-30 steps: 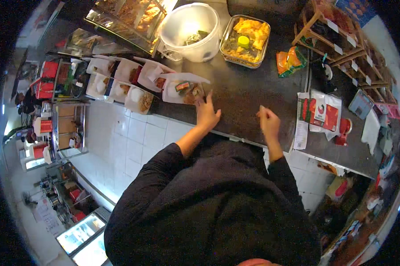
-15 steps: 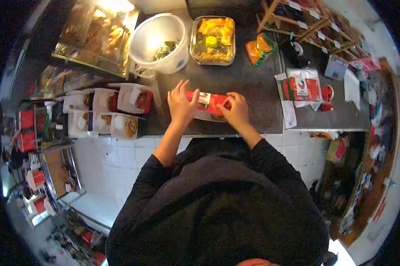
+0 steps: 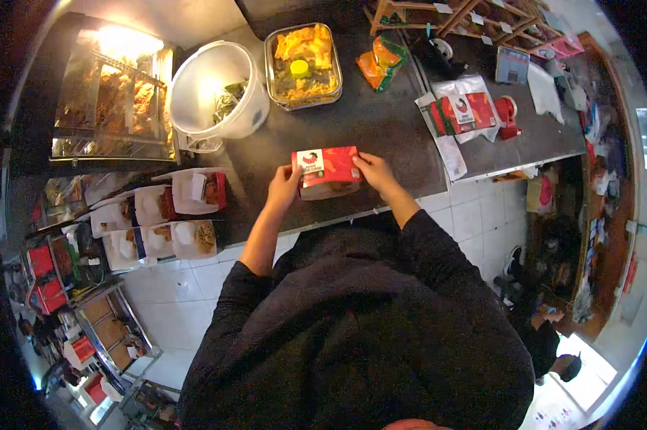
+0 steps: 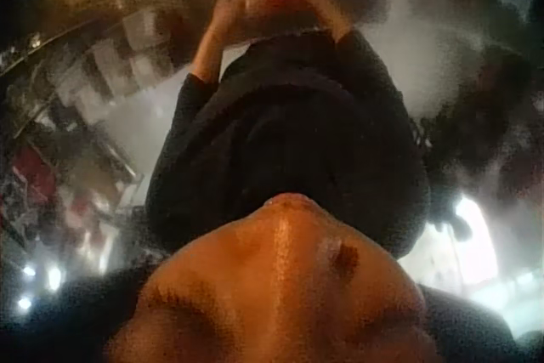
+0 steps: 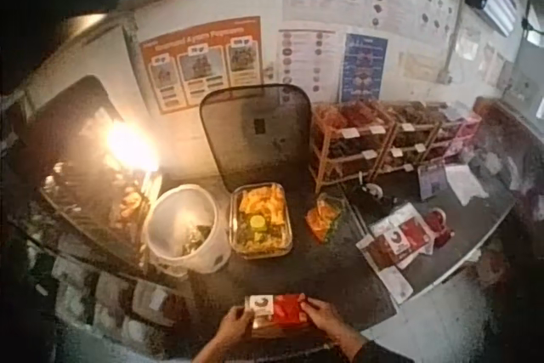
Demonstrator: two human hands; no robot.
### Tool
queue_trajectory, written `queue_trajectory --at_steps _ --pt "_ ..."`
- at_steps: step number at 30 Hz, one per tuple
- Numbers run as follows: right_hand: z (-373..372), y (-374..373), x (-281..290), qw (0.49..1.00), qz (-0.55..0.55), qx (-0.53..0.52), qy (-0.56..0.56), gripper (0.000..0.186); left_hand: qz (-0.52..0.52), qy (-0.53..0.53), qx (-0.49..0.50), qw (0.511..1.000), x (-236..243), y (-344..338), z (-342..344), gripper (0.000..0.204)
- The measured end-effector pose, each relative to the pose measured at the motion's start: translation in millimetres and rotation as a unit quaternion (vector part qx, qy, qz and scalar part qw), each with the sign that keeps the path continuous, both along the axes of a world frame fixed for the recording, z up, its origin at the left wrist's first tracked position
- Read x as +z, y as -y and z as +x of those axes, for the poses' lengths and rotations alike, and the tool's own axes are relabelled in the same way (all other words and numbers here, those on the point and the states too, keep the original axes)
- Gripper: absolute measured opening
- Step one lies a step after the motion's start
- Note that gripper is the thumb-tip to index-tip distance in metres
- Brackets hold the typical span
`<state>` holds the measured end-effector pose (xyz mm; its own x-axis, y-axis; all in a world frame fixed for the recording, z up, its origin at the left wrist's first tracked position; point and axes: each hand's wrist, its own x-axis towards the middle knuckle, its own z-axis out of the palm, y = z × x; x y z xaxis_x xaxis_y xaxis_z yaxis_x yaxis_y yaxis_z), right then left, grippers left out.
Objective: The person prepares fried chicken meals by scooping yellow rice from a container into boxes already containing chicken, then closes the boxes and organizes them on the counter.
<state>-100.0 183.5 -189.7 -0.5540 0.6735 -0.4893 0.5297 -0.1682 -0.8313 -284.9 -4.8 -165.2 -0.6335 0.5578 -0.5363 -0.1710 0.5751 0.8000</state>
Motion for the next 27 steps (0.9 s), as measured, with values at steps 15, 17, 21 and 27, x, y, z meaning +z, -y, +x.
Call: queue_trajectory --at_steps 15,17,21,27 --pt "17 36 6 0.981 0.182 -0.050 0.041 0.048 0.082 0.086 0.065 0.991 -21 19 22 0.044" --pt "15 35 14 0.991 0.122 -0.061 0.004 0.046 0.127 0.179 0.093 0.971 -15 19 9 0.040" --pt "11 13 33 0.983 -0.056 -0.113 0.136 0.071 0.153 0.236 0.166 0.945 15 18 -9 0.034" --pt "23 1 -43 0.986 -0.064 -0.124 0.090 0.065 0.066 0.190 0.075 0.977 -3 9 -9 0.040"
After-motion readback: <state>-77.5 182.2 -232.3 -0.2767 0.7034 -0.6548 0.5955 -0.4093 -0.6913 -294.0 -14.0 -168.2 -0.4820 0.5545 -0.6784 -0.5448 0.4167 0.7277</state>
